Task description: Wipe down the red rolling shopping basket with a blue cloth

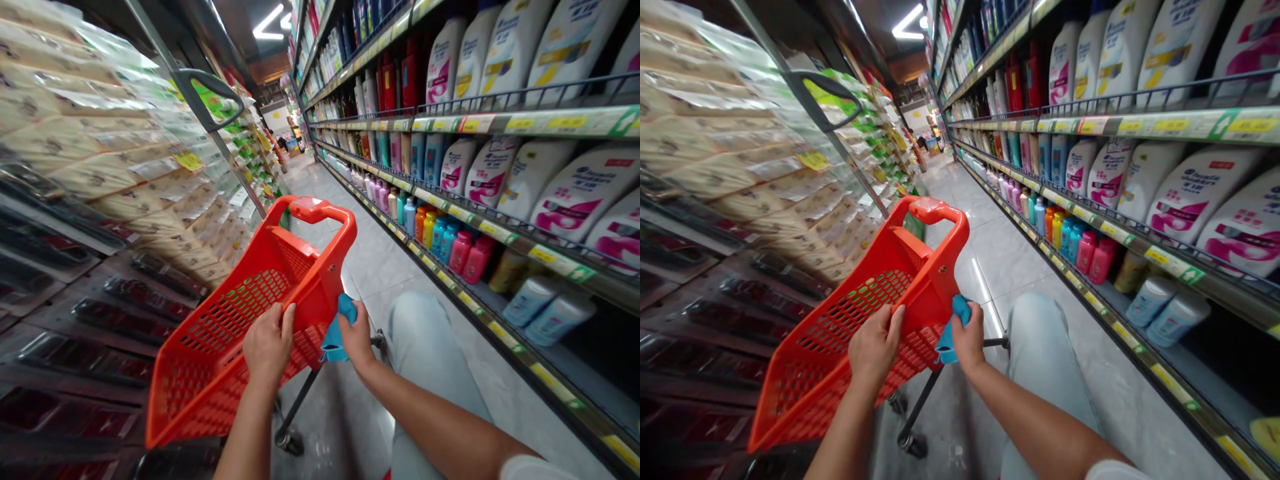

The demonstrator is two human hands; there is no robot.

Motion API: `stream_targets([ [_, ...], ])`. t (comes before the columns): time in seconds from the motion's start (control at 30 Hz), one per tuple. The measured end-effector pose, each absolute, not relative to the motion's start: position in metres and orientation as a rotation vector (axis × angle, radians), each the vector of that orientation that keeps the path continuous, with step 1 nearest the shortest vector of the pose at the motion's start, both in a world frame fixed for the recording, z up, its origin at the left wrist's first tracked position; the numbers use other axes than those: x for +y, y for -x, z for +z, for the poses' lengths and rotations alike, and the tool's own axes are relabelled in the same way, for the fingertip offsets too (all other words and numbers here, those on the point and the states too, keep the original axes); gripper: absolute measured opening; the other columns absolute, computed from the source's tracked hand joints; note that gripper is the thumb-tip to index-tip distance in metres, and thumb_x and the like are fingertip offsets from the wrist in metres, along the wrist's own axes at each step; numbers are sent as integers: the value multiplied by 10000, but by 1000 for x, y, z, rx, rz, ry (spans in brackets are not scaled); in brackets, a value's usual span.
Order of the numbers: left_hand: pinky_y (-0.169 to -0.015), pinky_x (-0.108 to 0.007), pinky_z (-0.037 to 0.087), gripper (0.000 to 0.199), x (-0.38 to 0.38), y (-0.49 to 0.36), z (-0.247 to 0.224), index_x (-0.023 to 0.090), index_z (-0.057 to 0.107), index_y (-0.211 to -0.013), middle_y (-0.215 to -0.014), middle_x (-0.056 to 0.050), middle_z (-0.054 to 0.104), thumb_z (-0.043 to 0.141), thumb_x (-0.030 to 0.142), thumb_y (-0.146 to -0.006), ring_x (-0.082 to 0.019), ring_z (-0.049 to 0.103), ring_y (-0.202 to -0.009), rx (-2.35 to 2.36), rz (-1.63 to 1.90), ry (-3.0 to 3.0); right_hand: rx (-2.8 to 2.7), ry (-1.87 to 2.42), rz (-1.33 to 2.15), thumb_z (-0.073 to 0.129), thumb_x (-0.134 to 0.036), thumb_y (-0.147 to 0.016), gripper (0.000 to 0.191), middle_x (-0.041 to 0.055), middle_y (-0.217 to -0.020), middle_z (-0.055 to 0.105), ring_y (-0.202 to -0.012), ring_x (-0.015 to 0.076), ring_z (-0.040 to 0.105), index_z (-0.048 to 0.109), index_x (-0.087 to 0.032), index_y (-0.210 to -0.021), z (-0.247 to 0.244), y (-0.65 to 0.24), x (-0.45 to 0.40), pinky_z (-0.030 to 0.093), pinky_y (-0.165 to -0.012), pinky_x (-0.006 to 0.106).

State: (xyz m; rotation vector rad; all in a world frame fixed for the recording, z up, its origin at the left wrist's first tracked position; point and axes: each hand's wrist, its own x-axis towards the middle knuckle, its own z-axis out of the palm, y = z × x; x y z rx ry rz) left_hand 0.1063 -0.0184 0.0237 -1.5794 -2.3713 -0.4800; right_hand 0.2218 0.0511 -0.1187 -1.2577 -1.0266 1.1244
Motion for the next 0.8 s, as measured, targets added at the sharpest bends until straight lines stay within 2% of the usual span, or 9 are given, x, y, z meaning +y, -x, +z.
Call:
stream_targets([
  [0.07,-616,-294,208,385,-20,-101,24,224,473,-697,-688,-31,563,410,484,-974,-180,503,-678,-2364,-504,1559,-1067,1111,1102,569,-334,-790,348,71,-1113,662,-1052,222,622,559,-208,-1114,-88,-231,62,485,-998,369],
  [0.17,-610,-295,193,422,-26,-96,22,218,475,-664,-663,-32,550,381,481,-980,-171,472,-651,-2353,-565,1511,-1056,1015,1106,560,-359,-805,347,61,-1070,677,-1016,220,622,580,-205,-1115,-59,-245,73,498,-946,349],
  [0.3,-595,-303,194,471,-41,-85,18,213,476,-609,-608,-31,528,340,457,-987,-157,435,-602,-2319,-665,1486,-1072,1016,1232,525,-343,-790,328,31,-908,701,-906,213,633,645,-200,-1059,-71,-249,60,519,-817,310],
  [0.43,-592,-313,237,517,-59,-69,16,218,376,-522,-527,-13,445,352,469,-974,-148,404,-548,-2251,-760,1527,-1058,1041,1481,572,-347,-734,269,-9,-702,664,-717,199,616,693,-193,-919,-89,-249,33,514,-670,292],
  [0.53,-623,-323,303,515,-70,-62,14,227,373,-520,-534,-11,459,356,465,-976,-161,446,-571,-2186,-835,1558,-1061,907,1571,611,-361,-750,246,-5,-714,682,-717,200,630,698,-198,-913,-69,-255,26,523,-675,297],
  [0.63,-689,-336,387,473,-81,-69,10,230,514,-624,-638,-25,584,327,433,-1008,-187,541,-660,-2127,-930,1521,-1131,714,1490,633,-371,-790,275,39,-929,741,-880,228,666,693,-207,-1003,-39,-261,27,540,-833,351],
  [0.7,-787,-342,441,421,-88,-87,9,228,620,-783,-783,-30,681,323,395,-1031,-194,617,-786,-2091,-988,1511,-1204,626,1419,650,-359,-804,268,56,-1035,734,-959,238,664,684,-217,-1029,-31,-264,21,525,-917,385],
  [0.8,-993,-352,432,320,-98,-128,16,249,654,-1065,-1056,-25,725,342,320,-1047,-181,644,-1031,-1988,-1131,1567,-1310,574,1355,648,-311,-831,176,52,-1020,710,-965,228,656,680,-226,-981,-43,-265,1,519,-935,392],
])
